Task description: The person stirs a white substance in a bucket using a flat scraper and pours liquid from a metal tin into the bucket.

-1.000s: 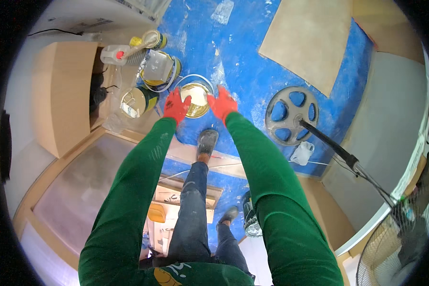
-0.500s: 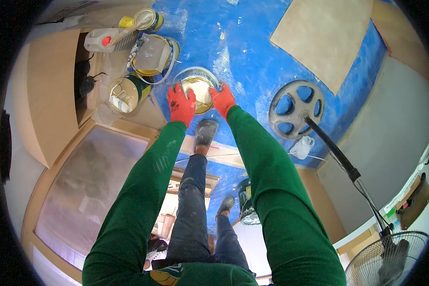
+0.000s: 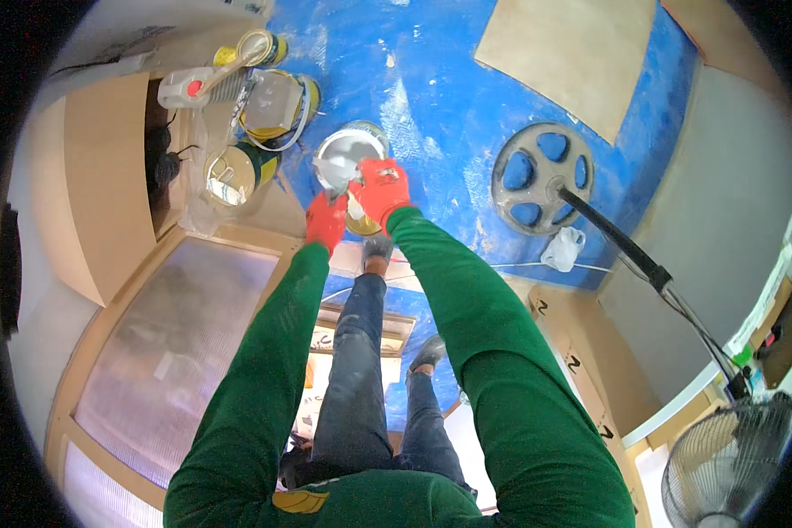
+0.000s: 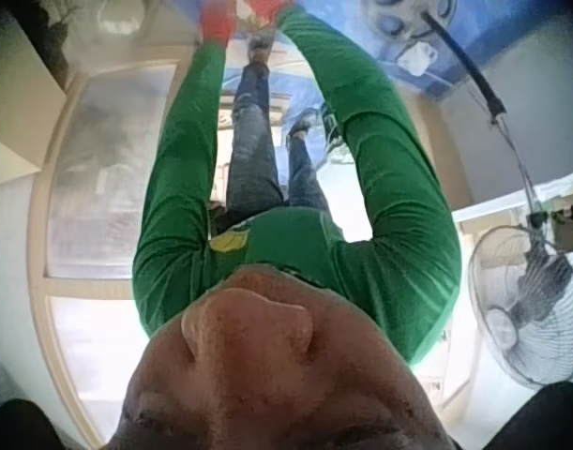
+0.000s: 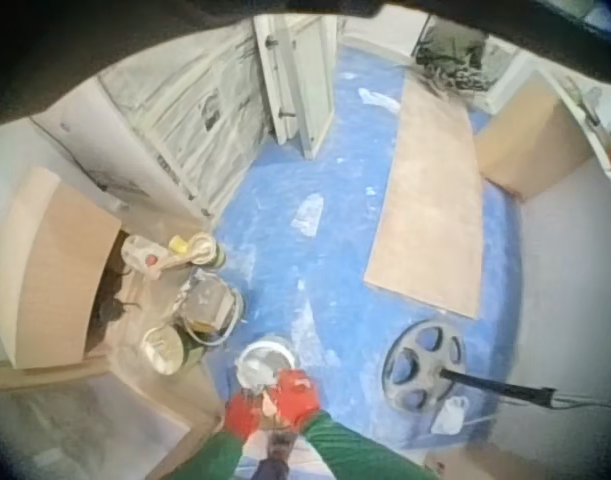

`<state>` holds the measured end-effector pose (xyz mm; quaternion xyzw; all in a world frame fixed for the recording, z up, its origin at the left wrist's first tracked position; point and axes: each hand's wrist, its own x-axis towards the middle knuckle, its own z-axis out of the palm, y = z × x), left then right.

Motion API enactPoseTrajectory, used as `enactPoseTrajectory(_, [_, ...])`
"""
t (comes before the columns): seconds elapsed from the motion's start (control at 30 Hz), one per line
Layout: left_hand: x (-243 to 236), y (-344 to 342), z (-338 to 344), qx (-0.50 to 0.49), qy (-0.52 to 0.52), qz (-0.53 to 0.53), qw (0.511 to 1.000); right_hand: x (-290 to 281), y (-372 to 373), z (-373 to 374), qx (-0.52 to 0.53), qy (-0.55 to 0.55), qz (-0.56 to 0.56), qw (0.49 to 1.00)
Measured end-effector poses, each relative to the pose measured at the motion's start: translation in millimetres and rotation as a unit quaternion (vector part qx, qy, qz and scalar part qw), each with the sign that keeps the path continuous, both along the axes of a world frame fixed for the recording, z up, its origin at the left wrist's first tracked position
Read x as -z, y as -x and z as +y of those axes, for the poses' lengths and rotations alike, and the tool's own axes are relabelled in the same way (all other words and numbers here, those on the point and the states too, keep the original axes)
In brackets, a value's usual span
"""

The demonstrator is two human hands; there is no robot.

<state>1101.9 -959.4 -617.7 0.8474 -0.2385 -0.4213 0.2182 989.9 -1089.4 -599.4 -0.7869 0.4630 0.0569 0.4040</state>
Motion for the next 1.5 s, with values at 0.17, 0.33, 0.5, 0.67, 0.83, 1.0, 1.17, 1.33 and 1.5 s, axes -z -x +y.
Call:
enactPoseTrajectory(0.17, [-47.0, 31.3, 67.3, -0.046, 0.022, 0.055, 0.997, -49.9, 42.1, 18.2, 0.087, -0.037, -0.025, 0.995])
enactPoseTrajectory(0.33, [-99.6, 34.8, 153.6, -0.085, 0.067, 0.189, 0.976, -157.8, 123.5, 65.6, 0.219, -0.046, -0.055, 0.973])
enactPoseTrajectory(0.5, [-144.9, 53.6, 187.2, -0.060, 0.084, 0.222, 0.970, -344.5, 233.2, 153.1, 0.290, 0.040, -0.101, 0.951])
enactPoseTrajectory(0.67, [-235.4, 183.7, 190.7, 0.058, 0.172, 0.266, 0.947, -514.4, 358.0, 297.5, 0.309, 0.216, -0.250, 0.892])
enactPoseTrajectory(0.83, [-372.4, 370.2, 203.0, 0.202, 0.274, 0.367, 0.866, -689.2, 466.7, 426.0, 0.456, 0.213, -0.354, 0.788])
enactPoseTrajectory(1.0, [-488.7, 529.0, 284.7, 0.322, 0.254, 0.403, 0.818, -804.1, 588.3, 556.0, 0.418, 0.292, -0.470, 0.721])
enactPoseTrajectory(1.17, [-569.2, 634.3, 365.5, 0.421, 0.246, 0.424, 0.764, -859.0, 669.4, 664.5, 0.485, 0.249, -0.479, 0.688])
enactPoseTrajectory(1.33, [-612.0, 713.6, 427.4, 0.492, 0.243, 0.445, 0.708, -885.2, 718.0, 750.7, 0.561, 0.348, -0.440, 0.609])
enactPoseTrajectory(1.5, [-648.3, 753.9, 457.3, 0.545, 0.248, 0.432, 0.674, -891.2, 754.2, 788.7, 0.614, 0.371, -0.501, 0.483])
